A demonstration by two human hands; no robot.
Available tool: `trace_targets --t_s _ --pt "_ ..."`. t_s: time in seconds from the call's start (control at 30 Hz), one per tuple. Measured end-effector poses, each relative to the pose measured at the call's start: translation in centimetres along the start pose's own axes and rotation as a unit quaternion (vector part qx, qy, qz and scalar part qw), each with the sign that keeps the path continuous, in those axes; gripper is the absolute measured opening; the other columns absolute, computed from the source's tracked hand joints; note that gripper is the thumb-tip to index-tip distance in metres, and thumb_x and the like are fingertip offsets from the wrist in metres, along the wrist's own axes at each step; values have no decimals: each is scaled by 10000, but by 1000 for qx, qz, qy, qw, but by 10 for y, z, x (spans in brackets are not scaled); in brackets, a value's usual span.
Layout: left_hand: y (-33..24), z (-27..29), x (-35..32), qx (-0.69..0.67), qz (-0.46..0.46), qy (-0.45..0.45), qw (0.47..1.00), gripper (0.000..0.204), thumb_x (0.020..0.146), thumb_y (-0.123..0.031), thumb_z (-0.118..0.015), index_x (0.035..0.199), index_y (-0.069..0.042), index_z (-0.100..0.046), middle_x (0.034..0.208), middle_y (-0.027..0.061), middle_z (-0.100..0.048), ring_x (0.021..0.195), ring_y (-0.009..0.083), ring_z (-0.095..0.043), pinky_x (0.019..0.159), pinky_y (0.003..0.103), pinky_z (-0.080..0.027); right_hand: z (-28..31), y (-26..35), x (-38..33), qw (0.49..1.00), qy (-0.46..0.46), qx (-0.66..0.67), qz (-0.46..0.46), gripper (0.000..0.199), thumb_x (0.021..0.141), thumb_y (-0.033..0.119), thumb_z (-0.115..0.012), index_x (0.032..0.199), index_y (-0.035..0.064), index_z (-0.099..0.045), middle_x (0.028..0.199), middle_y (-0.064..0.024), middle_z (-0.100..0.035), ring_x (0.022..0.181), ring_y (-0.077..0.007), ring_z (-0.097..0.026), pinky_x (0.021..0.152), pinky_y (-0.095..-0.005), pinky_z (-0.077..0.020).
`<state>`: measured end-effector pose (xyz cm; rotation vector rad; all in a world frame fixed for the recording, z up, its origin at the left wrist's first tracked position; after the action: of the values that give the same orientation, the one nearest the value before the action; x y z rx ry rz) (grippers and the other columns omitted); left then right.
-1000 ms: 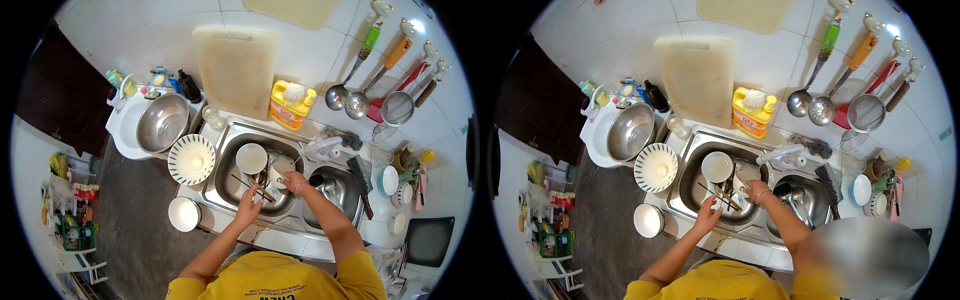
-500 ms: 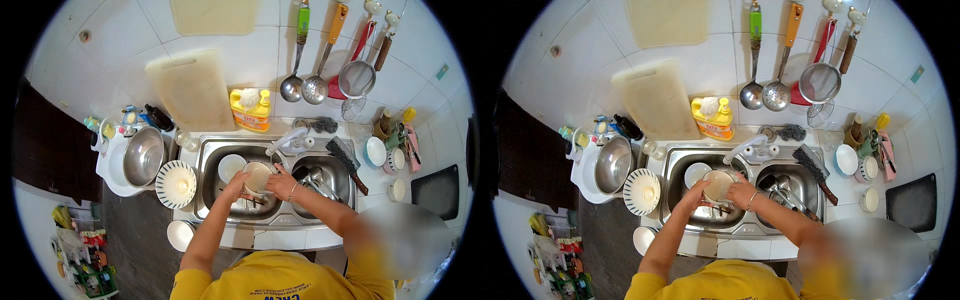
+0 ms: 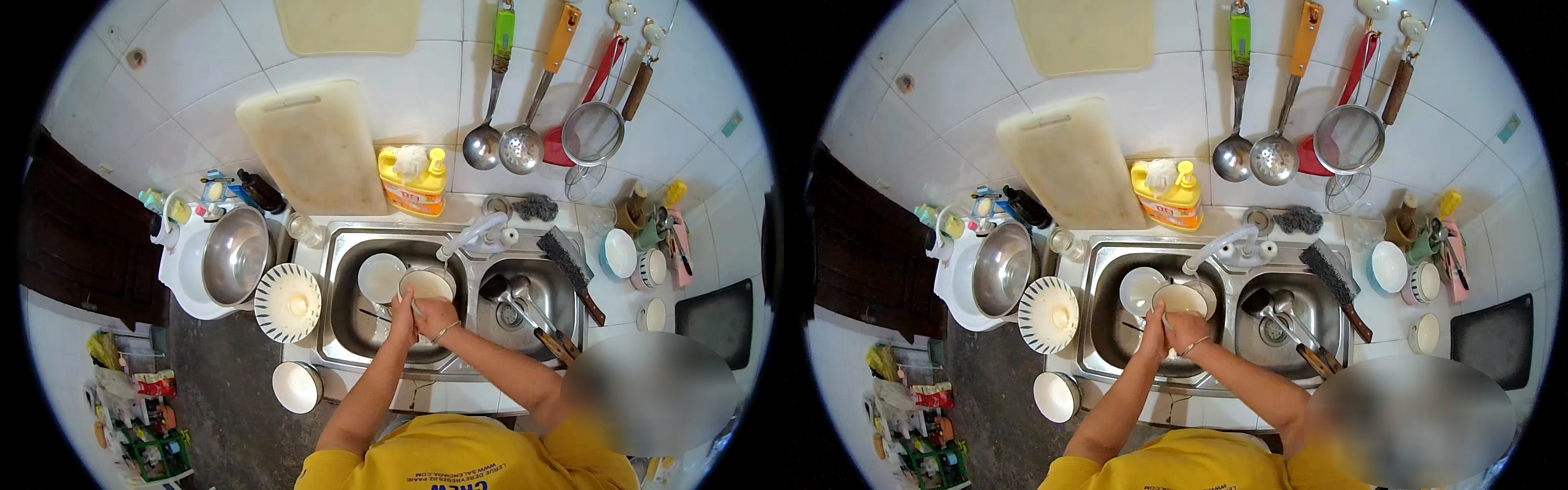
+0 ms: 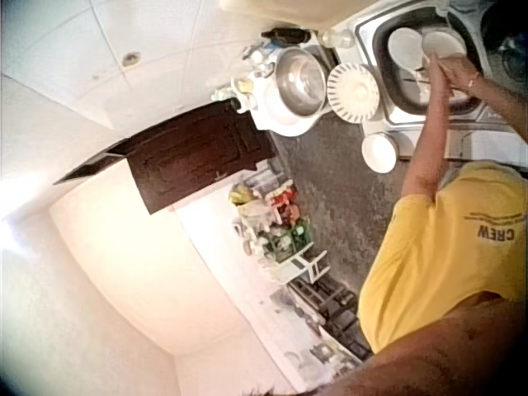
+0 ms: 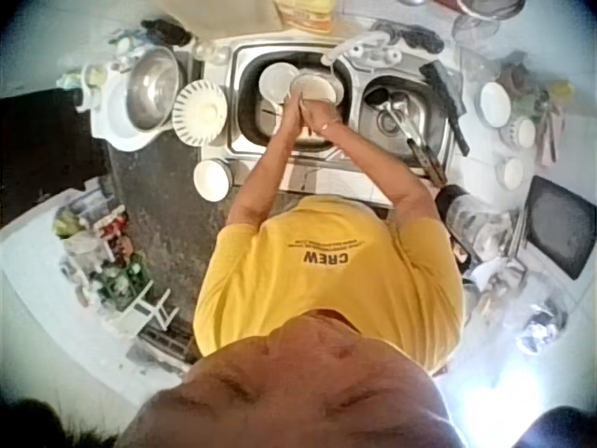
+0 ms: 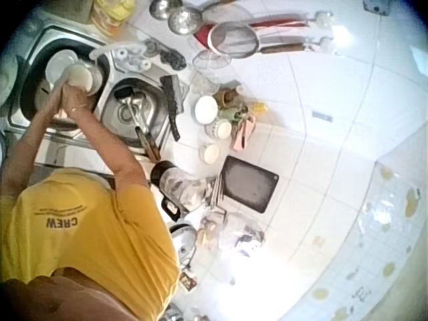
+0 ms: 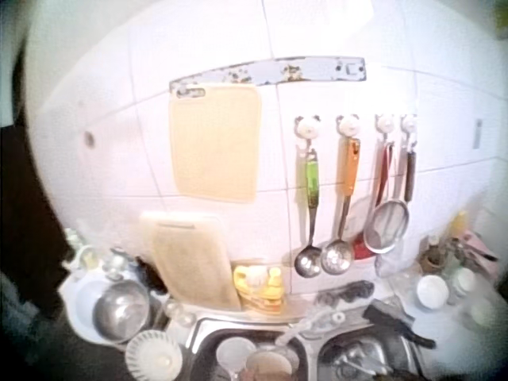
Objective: The person washes several bowls, cups, and a pair of chopsticks in a sink by hand, rinsing each item under running water and placing them on the counter.
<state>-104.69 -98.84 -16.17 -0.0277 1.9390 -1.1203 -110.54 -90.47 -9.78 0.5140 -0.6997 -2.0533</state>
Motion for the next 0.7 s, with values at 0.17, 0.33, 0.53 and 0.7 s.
trace_targets --t_s 0.17,0.33,0.53,0.7 --pt "-25 19 -13 59 97 116 987 509 817 -416 -477 1222 -151 -319 1116 107 -471 936 245 -536 643 396 -513 8 -8 -18 974 89 -130 162 215 749 277 -597 898 122 -595 820 -81 -596 868 -244 -559 961 -451 -279" --pt "2 1 -8 -94 -18 3 995 614 797 -397 -558 1287 -159 -276 1154 99 -463 936 265 -542 659 422 -507 3 20 -1 998 12 -59 -1 132 710 232 -594 737 103 -593 715 -91 -596 779 -250 -587 852 -444 -350" --pt "-27 4 -24 -32 144 174 974 576 848 -555 -356 1246 -140 -392 1205 88 -473 1088 261 -477 835 494 -422 29 4 -12 981 78 -87 152 216 743 294 -613 826 94 -608 767 -109 -586 782 -280 -565 761 -360 -425" --pt "-30 -23 -17 -221 104 219 945 573 878 -540 -315 1243 -108 -410 1230 86 -471 1098 253 -484 890 474 -406 34 -49 18 902 29 402 -157 312 839 305 -569 991 34 -596 905 -86 -624 774 -170 -593 674 -300 -475"
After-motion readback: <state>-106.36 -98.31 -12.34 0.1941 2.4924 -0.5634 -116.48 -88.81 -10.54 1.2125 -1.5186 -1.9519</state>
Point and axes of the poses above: each hand's wrist, its own x-axis towards the middle knuckle, its own z-axis out of the back of the hand, y = z × x, the point moved 6 cm from there along x, towards the middle knuckle
